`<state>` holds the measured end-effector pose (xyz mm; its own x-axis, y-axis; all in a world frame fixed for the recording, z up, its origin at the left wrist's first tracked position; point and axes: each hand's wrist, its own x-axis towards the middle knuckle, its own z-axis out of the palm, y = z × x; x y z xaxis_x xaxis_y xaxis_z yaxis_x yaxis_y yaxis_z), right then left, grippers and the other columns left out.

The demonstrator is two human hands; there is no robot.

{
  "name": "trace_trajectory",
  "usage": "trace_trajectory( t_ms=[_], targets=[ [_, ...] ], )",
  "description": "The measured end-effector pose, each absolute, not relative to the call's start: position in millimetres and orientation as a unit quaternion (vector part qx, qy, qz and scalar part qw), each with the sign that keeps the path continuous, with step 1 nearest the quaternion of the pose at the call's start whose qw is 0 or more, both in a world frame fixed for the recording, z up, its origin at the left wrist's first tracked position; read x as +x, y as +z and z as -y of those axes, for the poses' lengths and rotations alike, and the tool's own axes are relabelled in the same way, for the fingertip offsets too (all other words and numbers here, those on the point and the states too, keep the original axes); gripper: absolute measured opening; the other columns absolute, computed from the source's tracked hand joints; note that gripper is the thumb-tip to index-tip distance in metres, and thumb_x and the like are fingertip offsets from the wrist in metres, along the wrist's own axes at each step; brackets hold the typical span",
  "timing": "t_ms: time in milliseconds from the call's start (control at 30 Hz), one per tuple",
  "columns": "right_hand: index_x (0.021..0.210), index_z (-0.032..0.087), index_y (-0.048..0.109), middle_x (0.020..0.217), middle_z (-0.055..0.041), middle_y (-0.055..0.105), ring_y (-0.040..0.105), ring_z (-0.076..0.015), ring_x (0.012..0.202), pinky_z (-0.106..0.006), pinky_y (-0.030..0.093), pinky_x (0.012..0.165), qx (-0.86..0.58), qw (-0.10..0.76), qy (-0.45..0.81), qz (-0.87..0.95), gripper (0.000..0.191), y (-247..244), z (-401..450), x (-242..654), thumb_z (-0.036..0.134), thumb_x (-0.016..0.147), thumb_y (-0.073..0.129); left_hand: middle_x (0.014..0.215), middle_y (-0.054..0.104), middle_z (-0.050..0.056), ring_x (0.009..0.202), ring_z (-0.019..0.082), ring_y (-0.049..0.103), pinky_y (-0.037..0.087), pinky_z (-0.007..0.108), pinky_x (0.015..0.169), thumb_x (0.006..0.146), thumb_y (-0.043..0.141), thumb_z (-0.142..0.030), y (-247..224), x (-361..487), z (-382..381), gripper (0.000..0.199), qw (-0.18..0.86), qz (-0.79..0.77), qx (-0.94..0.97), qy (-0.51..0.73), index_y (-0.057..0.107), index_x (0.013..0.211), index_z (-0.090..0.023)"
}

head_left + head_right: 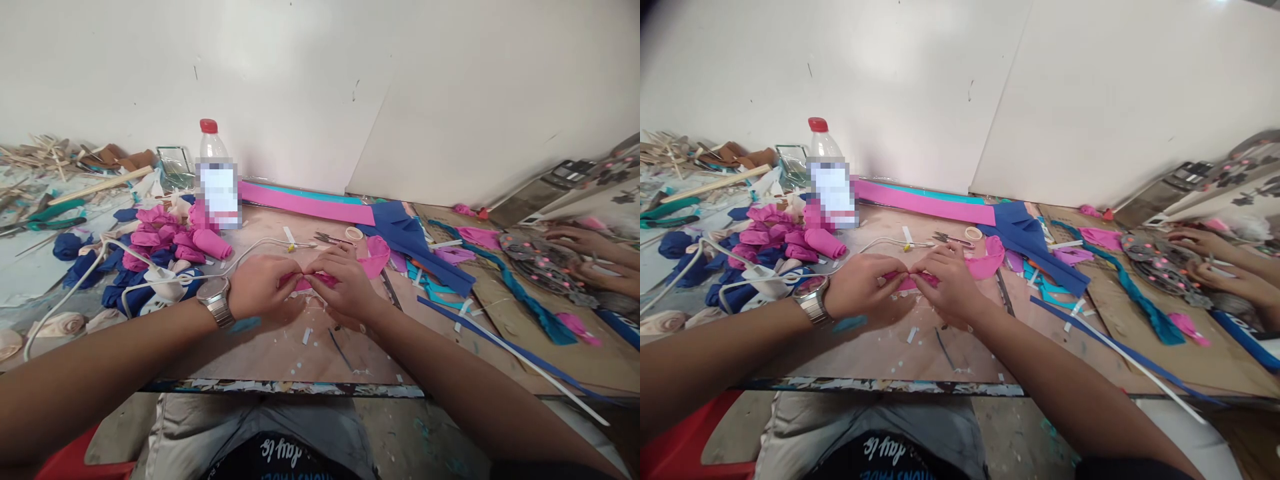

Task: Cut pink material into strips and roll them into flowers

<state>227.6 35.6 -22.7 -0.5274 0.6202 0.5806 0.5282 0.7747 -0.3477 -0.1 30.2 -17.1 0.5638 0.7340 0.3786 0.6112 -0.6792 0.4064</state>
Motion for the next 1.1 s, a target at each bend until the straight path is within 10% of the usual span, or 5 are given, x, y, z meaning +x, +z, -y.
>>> trace_trajectory(
  t_ms=[500, 1100],
  targets=[
    [0.095, 0.025, 0.072, 0.092, -0.0029, 0.077, 0.064, -0.0255, 0.100, -0.046, 0.040, 0.101, -0.364, 0.333, 0.114, 0.863, 0.009, -21.1, -34.2, 227.3, 0.025, 0.101, 0.066, 0.080, 0.076, 0.006, 0.074, 0.020, 0.069, 0.041, 0.032, 0.065, 0.109, 0.048, -0.036, -27.9, -2.1, -32.3, 0.033, -0.084, -0.322, 0.910, 0.247, 0.073, 0.097, -0.020],
    [0.088, 0.023, 0.066, 0.086, -0.0026, 0.071, 0.062, -0.0230, 0.092, -0.040, 0.043, 0.090, -0.348, 0.327, 0.167, 0.863, 0.011, -19.8, -34.4, 226.6, 0.020, 0.096, 0.060, 0.090, 0.080, 0.005, 0.080, 0.020, 0.073, 0.045, 0.032, 0.068, 0.108, 0.048, -0.033, -28.0, -0.7, -31.2, 0.030, 0.008, -0.329, 0.907, 0.262, 0.075, 0.103, -0.022]
  ],
)
